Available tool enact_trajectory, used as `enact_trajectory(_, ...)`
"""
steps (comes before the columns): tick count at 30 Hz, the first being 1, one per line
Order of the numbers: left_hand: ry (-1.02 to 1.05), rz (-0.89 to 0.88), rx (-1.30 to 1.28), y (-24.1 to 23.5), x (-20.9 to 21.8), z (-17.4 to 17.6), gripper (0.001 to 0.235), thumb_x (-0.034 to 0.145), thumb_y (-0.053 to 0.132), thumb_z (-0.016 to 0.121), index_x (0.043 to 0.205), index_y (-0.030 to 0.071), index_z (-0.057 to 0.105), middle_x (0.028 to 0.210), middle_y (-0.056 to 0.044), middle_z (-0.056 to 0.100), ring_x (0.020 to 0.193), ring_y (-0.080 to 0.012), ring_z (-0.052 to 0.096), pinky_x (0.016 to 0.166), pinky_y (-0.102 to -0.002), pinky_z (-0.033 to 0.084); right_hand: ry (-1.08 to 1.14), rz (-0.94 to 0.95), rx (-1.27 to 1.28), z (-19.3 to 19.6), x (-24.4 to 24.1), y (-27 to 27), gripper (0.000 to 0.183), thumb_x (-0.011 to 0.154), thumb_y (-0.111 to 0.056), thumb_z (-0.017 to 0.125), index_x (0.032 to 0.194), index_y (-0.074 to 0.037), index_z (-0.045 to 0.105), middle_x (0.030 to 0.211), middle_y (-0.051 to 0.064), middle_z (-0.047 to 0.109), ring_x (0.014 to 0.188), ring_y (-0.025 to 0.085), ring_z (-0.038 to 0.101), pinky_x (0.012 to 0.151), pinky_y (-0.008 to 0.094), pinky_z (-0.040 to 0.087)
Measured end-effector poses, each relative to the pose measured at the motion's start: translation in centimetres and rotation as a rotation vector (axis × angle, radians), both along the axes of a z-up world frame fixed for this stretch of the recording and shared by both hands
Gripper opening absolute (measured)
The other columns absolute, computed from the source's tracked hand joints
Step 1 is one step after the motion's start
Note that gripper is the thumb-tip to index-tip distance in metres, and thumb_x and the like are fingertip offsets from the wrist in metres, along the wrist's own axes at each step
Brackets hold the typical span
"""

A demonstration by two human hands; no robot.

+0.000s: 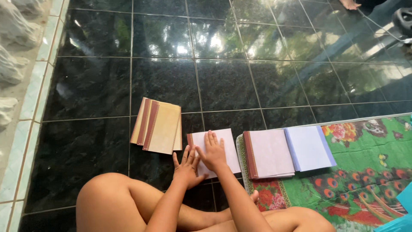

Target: The person sits on the floor and repeatedly folds the covers of small books. They pick up a book from a stack on the left, fold the front cover over the pages, press it flat, and place it into a larger open book on the right. This process is repeated for multiple books.

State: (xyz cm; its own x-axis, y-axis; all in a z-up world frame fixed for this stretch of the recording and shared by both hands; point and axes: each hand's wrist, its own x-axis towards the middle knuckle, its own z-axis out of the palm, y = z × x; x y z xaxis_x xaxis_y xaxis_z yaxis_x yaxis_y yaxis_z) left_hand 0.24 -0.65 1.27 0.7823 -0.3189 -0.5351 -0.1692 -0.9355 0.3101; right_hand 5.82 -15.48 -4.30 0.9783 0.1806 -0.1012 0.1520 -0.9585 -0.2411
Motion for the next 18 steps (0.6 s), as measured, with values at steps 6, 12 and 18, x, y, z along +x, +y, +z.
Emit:
enact_trajectory(6,-0.073,0.014,-0.02,0.2,-0.4,-0.7,0.091,0.086,0.074,0.055,0.16,0.031,0.023,0.174,0.001,-0.006,0.159,-0.0247,-0.012,0.121,-0.07,-0.007,-0.198,-0.282,0.023,-3.5,-1.3,-5.2,0.073,0.093,-0.053,0.06,0.144,-0.002,0.053,0.153,0.024,0.049,0.146,0.035,0.045,0.115,0.055,0.039)
enact_trajectory(12,-0.097,0.044,-0.102,0.4,-0.2,-3.0,0.093,0.082,0.071,0.064,0.157,0.031,0.026,0.174,0.002,-0.005,0.159,-0.0224,-0.009,0.121,-0.071,-0.007,-0.132,-0.578,0.187,-6.5,-2.1,-6.5,0.077,0.073,-0.058,0.078,0.137,-0.021,0.058,0.14,0.006,0.057,0.129,0.028,0.058,0.093,0.053,0.054)
enact_trajectory(18,-0.15,0.063,-0.134,0.5,-0.6,-3.5,0.079,0.083,0.071,0.065,0.146,0.031,0.039,0.174,-0.01,-0.004,0.161,-0.025,-0.004,0.122,-0.07,-0.001,0.216,-0.776,0.174,-0.1,-5.5,-5.4,0.1,0.064,-0.067,0.083,0.147,-0.026,0.043,0.138,0.011,0.05,0.128,0.038,0.051,0.092,0.061,0.052)
